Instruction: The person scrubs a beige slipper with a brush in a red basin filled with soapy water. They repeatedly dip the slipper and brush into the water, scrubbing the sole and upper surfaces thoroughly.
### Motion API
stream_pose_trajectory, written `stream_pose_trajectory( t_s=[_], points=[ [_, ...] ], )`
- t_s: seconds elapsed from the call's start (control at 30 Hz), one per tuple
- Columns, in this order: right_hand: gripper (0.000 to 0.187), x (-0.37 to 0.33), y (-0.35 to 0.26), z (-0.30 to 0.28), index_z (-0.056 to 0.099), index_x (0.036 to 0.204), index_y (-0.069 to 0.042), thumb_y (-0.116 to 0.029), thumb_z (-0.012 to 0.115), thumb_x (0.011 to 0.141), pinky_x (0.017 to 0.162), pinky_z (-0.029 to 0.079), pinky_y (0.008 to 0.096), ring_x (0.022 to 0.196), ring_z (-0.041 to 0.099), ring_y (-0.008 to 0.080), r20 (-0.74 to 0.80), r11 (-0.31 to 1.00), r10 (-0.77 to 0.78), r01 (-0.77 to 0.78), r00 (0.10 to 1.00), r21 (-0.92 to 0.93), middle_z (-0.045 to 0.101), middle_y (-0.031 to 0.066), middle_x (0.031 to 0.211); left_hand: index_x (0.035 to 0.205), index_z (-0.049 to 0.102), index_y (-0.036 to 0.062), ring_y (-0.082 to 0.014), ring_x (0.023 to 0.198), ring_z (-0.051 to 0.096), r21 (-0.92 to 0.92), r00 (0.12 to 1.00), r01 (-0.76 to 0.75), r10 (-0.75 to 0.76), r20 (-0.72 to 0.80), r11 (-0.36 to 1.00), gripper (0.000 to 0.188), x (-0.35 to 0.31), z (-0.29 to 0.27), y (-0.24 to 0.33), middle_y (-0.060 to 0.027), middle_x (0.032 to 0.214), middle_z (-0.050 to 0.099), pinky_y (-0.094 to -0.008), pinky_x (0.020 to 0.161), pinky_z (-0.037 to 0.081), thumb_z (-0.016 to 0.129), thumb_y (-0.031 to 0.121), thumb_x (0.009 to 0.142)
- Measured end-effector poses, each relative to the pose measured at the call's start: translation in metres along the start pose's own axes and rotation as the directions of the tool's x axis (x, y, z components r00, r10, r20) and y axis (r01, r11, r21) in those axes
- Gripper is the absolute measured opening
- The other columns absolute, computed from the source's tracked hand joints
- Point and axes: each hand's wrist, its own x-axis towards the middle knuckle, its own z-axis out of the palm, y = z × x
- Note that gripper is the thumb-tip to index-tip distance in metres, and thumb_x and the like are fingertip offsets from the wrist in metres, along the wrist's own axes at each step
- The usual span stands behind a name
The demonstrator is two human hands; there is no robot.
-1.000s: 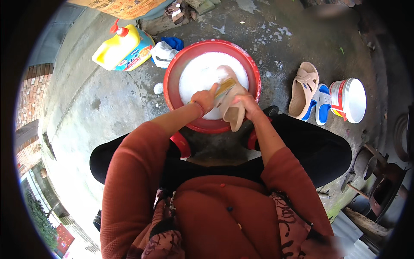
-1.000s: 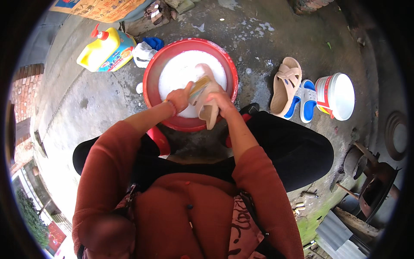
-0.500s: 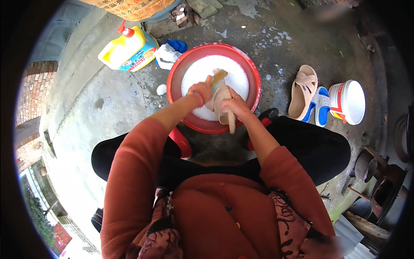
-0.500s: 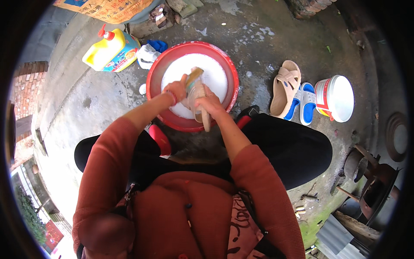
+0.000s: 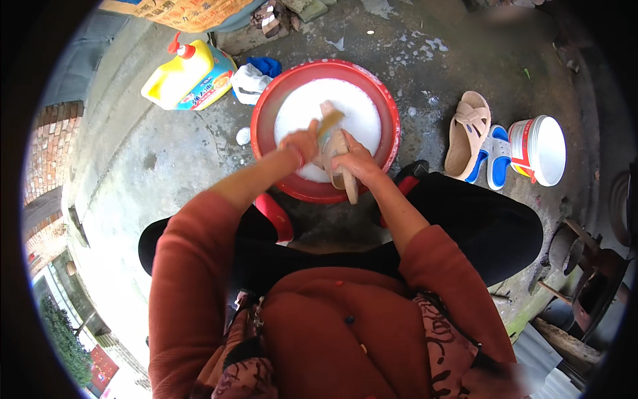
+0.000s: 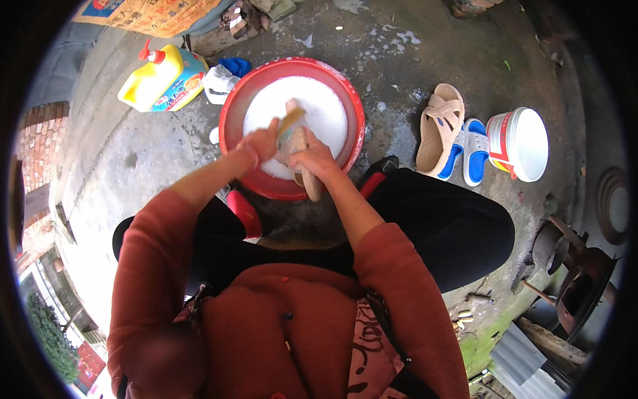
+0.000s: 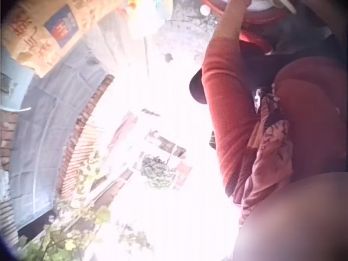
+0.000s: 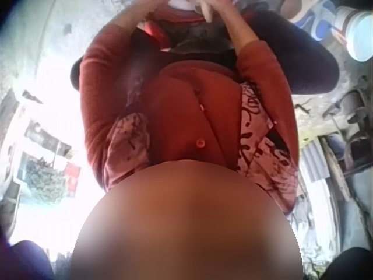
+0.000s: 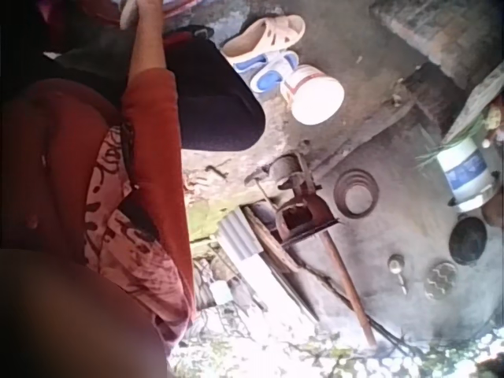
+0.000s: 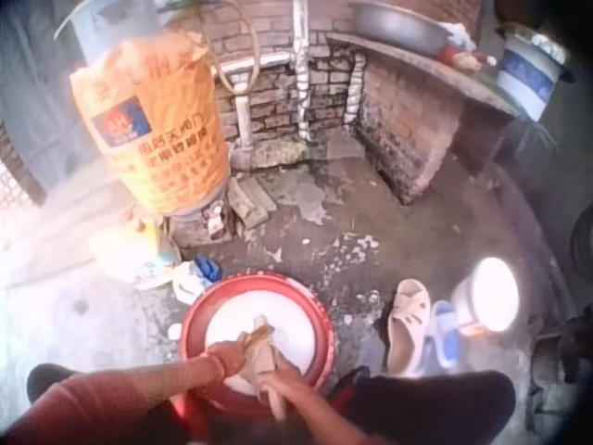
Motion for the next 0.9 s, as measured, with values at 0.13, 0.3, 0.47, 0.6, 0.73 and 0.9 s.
stream_pose_trajectory(
  t_s=[0.13,0.3,0.47,0.6,0.73,0.9],
  points=[
    [0.091,-0.005,-0.004,-0.002,0.031,0.141,-0.006,-0.017,0.065,0.057,0.095,0.04,0.0293,0.113,0.051,0.0269,0.016,0.985,0.014,-0.017,1.0,0.169,0.053,0.0158,0.122,0.135,0.026,0.0072,-0.0376,0.09,0.064,0.057,0.999,0.016,-0.014,-0.03,0.998,0.052,0.044,0.003,-0.004,-0.027,0.095,0.063,-0.0473,0.081,0.049,0.04,0.015,0.086],
    [0.093,0.003,0.003,-0.009,0.03,0.14,-0.001,-0.02,0.066,0.056,0.094,0.042,0.0303,0.112,0.053,0.0283,0.008,0.996,0.09,-0.09,0.996,-0.005,0.054,0.0203,0.122,0.131,0.026,0.0059,-0.0419,0.089,0.062,-0.121,0.987,-0.14,0.149,0.065,0.983,0.052,-0.032,-0.014,0.021,-0.0287,0.092,0.062,-0.0498,0.08,0.047,0.045,0.01,0.082],
    [0.097,-0.007,-0.016,0.006,0.027,0.141,-0.001,-0.021,0.066,0.054,0.09,0.044,0.0296,0.109,0.056,0.0288,0.009,0.996,0.02,-0.019,1.0,-0.085,0.056,0.0203,0.118,0.122,0.034,0.0086,-0.0424,0.099,0.06,-0.136,0.989,0.115,-0.126,-0.074,0.984,0.04,0.047,0.012,-0.021,-0.0273,0.1,0.062,-0.0484,0.085,0.047,0.046,0.017,0.085],
    [0.094,-0.008,-0.021,0.001,0.028,0.141,-0.006,-0.018,0.065,0.056,0.089,0.045,0.0298,0.106,0.057,0.0281,0.0,0.999,-0.046,0.046,0.999,0.018,0.058,0.0174,0.116,0.122,0.035,0.008,-0.0424,0.099,0.059,-0.289,0.982,0.093,-0.136,-0.132,0.953,0.041,0.072,-0.019,0.005,-0.0283,0.102,0.061,-0.047,0.086,0.047,0.048,0.019,0.084],
    [0.09,-0.005,-0.032,0.006,0.028,0.142,-0.007,-0.014,0.064,0.06,0.093,0.043,0.0317,0.111,0.054,0.03,-0.034,0.983,-0.178,0.179,0.983,0.03,0.054,0.0187,0.121,0.121,0.034,0.0082,-0.0421,0.097,0.059,-0.4,0.937,0.078,-0.205,-0.284,0.913,0.044,0.055,-0.055,0.005,-0.0288,0.097,0.061,-0.0477,0.083,0.046,0.048,0.021,0.081],
    [0.084,0.006,-0.029,0.006,0.027,0.14,-0.007,-0.01,0.062,0.064,0.099,0.039,0.0374,0.118,0.048,0.0346,-0.031,0.638,-0.708,0.619,0.706,-0.458,0.045,0.0206,0.131,0.118,0.034,0.0093,-0.0338,0.074,0.061,-0.745,0.812,-0.249,-0.286,-0.51,0.619,0.04,0.014,-0.063,-0.01,-0.0217,0.082,0.061,-0.0432,0.064,0.048,0.05,0.016,0.082]
  ],
)
